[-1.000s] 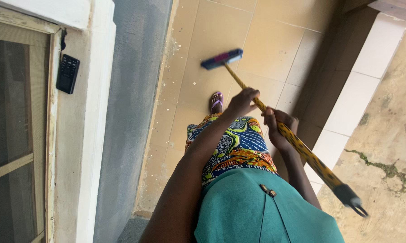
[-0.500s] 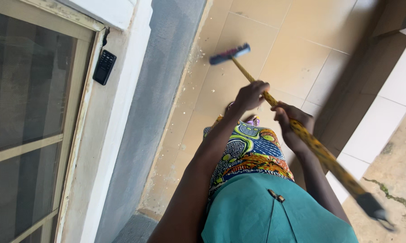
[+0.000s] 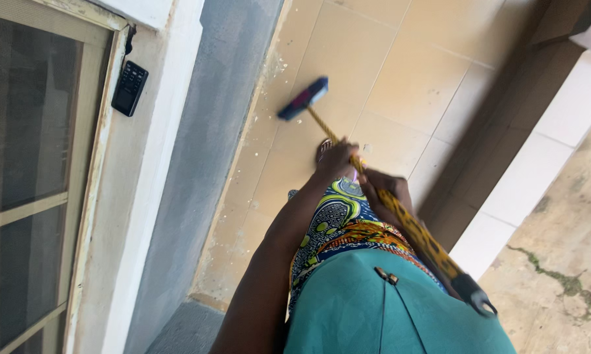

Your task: The person sweeps a tiled floor with a broom, moving debris along the balcony.

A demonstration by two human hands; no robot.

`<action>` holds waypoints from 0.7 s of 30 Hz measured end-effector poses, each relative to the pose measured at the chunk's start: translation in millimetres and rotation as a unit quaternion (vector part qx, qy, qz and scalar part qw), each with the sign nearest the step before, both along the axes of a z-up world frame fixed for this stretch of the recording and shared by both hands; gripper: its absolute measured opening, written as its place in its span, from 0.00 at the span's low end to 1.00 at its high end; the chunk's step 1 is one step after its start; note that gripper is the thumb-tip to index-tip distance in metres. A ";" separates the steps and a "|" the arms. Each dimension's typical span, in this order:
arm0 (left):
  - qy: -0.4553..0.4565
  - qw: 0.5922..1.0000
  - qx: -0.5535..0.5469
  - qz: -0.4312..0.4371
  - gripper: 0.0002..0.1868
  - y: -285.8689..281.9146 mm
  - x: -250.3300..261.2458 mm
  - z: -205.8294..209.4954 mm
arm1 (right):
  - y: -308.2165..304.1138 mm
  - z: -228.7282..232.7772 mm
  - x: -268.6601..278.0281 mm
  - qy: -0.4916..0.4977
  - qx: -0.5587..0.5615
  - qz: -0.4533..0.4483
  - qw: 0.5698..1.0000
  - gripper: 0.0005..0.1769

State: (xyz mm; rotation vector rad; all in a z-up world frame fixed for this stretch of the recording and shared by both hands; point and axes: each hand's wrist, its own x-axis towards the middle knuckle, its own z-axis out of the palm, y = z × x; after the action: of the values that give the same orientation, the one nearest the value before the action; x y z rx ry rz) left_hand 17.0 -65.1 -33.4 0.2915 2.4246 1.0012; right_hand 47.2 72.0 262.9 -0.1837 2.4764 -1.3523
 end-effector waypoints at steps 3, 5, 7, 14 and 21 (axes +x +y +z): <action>0.010 0.995 0.076 -0.065 0.08 21.1 16.2 21.3 | 19.7 8.0 22.4 -0.042 0.025 -0.041 0.998 0.15; 0.001 0.990 0.089 -0.111 0.08 32.7 14.1 38.2 | 38.3 7.2 28.8 -0.043 -0.008 -0.069 0.997 0.16; 0.022 0.986 0.080 -0.147 0.09 43.3 0.6 53.7 | 53.0 8.3 32.3 -0.035 -0.064 -0.092 0.993 0.16; 0.110 0.989 0.065 -0.068 0.07 74.9 -48.8 39.1 | 62.5 1.6 18.7 0.056 -0.028 -0.152 0.986 0.18; 0.172 0.976 0.132 0.009 0.15 80.7 -39.2 10.5 | 52.6 -28.9 10.0 0.112 0.001 -0.164 0.980 0.19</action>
State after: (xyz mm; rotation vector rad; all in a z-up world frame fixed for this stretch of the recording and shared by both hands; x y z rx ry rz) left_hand -22.2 15.7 -22.9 0.5781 2.5966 1.3822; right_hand 57.2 124.6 234.0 0.0829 2.7908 -1.5318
